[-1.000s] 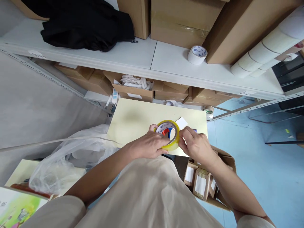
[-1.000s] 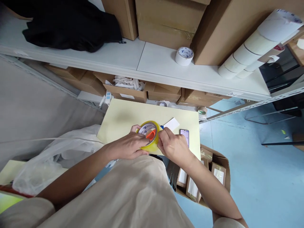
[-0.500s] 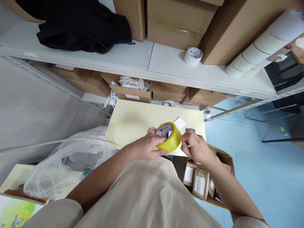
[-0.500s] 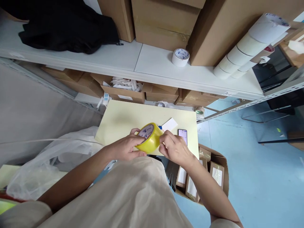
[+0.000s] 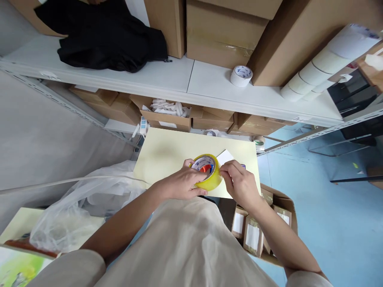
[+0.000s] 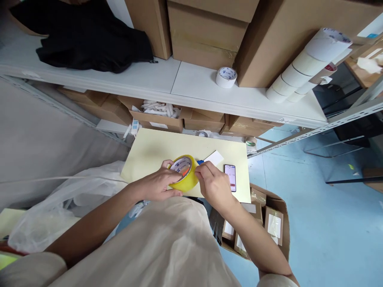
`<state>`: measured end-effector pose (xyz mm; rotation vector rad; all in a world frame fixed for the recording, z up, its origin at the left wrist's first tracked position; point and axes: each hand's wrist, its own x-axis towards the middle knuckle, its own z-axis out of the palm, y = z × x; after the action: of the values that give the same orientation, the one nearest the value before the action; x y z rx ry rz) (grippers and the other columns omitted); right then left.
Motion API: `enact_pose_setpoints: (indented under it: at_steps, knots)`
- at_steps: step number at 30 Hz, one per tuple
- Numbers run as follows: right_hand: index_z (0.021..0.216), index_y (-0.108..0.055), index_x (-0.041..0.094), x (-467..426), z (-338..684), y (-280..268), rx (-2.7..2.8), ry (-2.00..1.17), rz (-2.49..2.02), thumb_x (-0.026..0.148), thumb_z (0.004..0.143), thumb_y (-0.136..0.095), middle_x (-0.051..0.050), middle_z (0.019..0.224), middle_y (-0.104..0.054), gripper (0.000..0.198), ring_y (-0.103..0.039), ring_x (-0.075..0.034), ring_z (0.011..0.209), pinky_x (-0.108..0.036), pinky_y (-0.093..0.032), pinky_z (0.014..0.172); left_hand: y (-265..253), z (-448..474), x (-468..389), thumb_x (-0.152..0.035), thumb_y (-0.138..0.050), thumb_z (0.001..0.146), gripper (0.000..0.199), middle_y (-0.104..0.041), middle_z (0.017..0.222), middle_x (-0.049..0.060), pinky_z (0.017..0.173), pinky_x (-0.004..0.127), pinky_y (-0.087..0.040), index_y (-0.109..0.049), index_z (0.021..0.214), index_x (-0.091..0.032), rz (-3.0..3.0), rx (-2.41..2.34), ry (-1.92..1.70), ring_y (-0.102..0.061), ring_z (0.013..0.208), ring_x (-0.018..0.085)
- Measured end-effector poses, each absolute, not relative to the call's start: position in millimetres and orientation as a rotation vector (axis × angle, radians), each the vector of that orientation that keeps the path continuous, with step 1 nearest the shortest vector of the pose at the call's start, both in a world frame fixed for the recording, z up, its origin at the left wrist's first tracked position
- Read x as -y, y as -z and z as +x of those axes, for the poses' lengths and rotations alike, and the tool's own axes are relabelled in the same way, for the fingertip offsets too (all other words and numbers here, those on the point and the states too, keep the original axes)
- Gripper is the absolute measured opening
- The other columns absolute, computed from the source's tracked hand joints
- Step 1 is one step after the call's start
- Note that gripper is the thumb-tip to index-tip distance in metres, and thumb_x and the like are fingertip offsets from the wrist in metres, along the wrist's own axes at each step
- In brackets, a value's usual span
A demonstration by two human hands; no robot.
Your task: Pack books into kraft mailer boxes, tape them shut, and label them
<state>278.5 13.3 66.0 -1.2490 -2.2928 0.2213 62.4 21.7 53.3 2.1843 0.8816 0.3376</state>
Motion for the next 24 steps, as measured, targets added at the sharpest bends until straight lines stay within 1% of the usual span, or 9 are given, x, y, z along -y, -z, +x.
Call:
enact_pose_setpoints:
  at_steps: [2,6,10,12,15,18,21,22,24]
  knots:
    - [0.091,-0.057,0.019,-13.9,277.9,-59.2,2.323,-0.128,-1.157,0.013,0.092,-0.039,-0.007,0.086,-0.063,0.019,-0.060,-0.015,0.073,-0.024,-0.045,0.056,-49.0,58.6,-19.9,-0.041,-0.058,0.081,0.026,-0.057,0.072,-0.001,0.094,0.037,-0.032,-0.051,0.071,-0.018,2.135,-0.894,-0.384,-0.049,0.078,0.016]
    - [0.092,-0.052,0.020,-13.9,276.8,-39.6,2.226,0.001,-0.964,0.004,0.087,-0.037,-0.007,0.086,-0.061,0.022,-0.059,-0.017,0.081,-0.026,-0.047,0.062,-39.5,54.0,-15.2,-0.046,-0.056,0.082,0.028,-0.059,0.081,0.003,0.087,0.035,-0.041,-0.056,0.076,-0.019,2.002,-0.944,-0.487,-0.047,0.094,0.021]
    - [0.094,-0.050,0.022,-12.4,279.1,-23.5,2.184,0.165,-0.859,0.004,0.085,-0.037,-0.007,0.085,-0.060,0.024,-0.059,-0.018,0.081,-0.030,-0.048,0.066,-36.3,56.6,-12.4,-0.046,-0.058,0.080,0.029,-0.056,0.073,0.002,0.081,0.032,-0.044,-0.056,0.072,-0.018,1.941,-0.914,-0.558,-0.050,0.089,0.020]
    - [0.095,-0.049,0.023,-11.5,282.4,-21.3,2.165,0.201,-0.813,0.004,0.085,-0.037,-0.007,0.085,-0.059,0.024,-0.059,-0.019,0.080,-0.033,-0.049,0.066,-37.3,55.2,-13.6,-0.045,-0.055,0.082,0.028,-0.058,0.074,0.003,0.078,0.031,-0.044,-0.057,0.076,-0.017,1.904,-0.929,-0.615,-0.052,0.085,0.019]
    - [0.098,-0.048,0.023,-11.3,288.9,-26.8,2.092,0.096,-0.831,0.007,0.088,-0.037,-0.007,0.084,-0.057,0.022,-0.059,-0.019,0.078,-0.034,-0.050,0.066,-40.7,45.6,-18.7,-0.044,-0.052,0.085,0.028,-0.059,0.077,0.004,0.076,0.030,-0.045,-0.058,0.081,-0.017,1.912,-1.030,-0.683,-0.054,0.084,0.019]
    - [0.112,-0.047,0.022,-14.9,291.9,-39.8,2.048,-0.114,-0.943,0.024,0.093,-0.041,-0.010,0.095,-0.059,0.021,-0.060,-0.023,0.089,-0.040,-0.052,0.072,-45.2,35.7,-23.2,-0.042,-0.055,0.084,0.025,-0.059,0.074,0.003,0.084,0.032,-0.042,-0.058,0.077,-0.018,2.041,-1.035,-0.631,-0.054,0.084,0.019]
    - [0.129,-0.042,0.019,-21.9,286.5,-53.7,2.148,-0.281,-0.945,0.043,0.089,-0.051,-0.016,0.113,-0.059,0.048,-0.057,-0.028,0.105,-0.046,-0.052,0.083,-49.0,35.2,-24.0,-0.041,-0.053,0.085,0.024,-0.061,0.077,0.002,0.085,0.032,-0.042,-0.060,0.083,-0.018,2.089,-0.956,-0.578,-0.054,0.082,0.018]
    - [0.131,-0.043,0.020,-24.3,283.4,-57.1,2.182,-0.322,-0.916,0.043,0.088,-0.054,-0.015,0.115,-0.060,0.050,-0.058,-0.028,0.106,-0.045,-0.052,0.084,-49.9,36.7,-23.7,-0.041,-0.053,0.085,0.025,-0.061,0.078,0.002,0.085,0.032,-0.042,-0.060,0.084,-0.018,2.095,-0.938,-0.567,-0.054,0.083,0.018]
    - [0.128,-0.049,0.023,-27.9,277.2,-60.7,2.213,-0.367,-0.864,0.035,0.089,-0.055,-0.012,0.108,-0.063,0.041,-0.060,-0.023,0.098,-0.038,-0.054,0.082,-51.5,40.2,-23.2,-0.042,-0.054,0.084,0.025,-0.061,0.077,0.003,0.084,0.033,-0.042,-0.061,0.082,-0.018,2.108,-0.918,-0.539,-0.054,0.084,0.018]
